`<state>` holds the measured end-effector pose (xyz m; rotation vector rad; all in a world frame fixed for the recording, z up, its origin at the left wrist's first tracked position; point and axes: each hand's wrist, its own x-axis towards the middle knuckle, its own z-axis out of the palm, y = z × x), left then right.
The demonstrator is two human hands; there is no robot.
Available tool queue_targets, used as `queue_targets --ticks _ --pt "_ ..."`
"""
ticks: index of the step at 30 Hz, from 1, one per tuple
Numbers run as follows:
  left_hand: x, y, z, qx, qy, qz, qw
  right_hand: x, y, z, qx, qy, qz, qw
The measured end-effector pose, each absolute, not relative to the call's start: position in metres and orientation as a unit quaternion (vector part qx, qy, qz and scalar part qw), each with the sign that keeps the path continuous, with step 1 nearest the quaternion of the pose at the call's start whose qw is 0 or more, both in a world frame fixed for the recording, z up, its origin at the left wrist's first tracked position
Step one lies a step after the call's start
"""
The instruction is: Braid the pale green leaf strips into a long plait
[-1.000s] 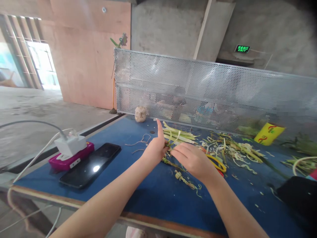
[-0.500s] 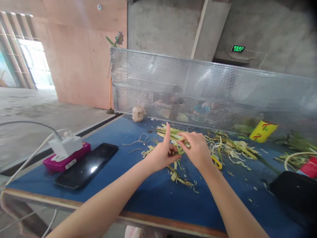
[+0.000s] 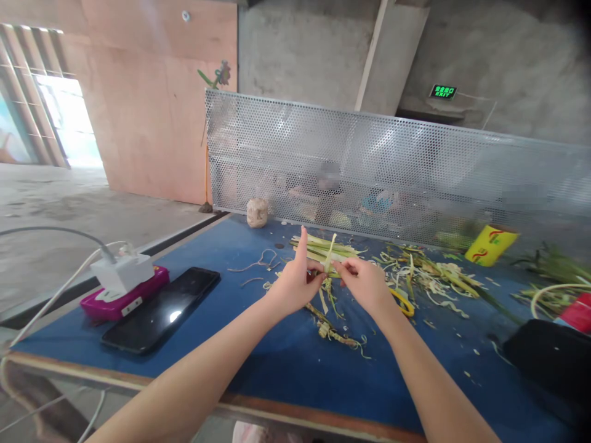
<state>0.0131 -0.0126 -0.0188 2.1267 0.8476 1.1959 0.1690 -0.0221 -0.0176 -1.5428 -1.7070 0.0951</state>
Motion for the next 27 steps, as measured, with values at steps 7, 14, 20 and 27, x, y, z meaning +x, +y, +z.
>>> queue_targets --ticks 7,14,20,27 --pt "0.014 -0.012 -0.025 0.803 0.289 0.406 0.328 0.176 -0.025 -0.008 -0.498 -0.677 0.125 0.527" --pt "0.014 -0.008 -0.022 0.688 0.279 0.444 0.501 0.172 -0.028 -0.008 -0.393 -0.664 0.240 0.589" --pt "0.012 -0.008 -0.015 0.631 0.284 0.439 0.572 0.172 -0.033 -0.004 -0.418 -0.784 0.023 0.458" --pt "0.012 -0.006 -0.016 0.617 0.305 0.414 0.595 0.172 -0.028 -0.009 -0.462 -0.784 -0.031 0.414"
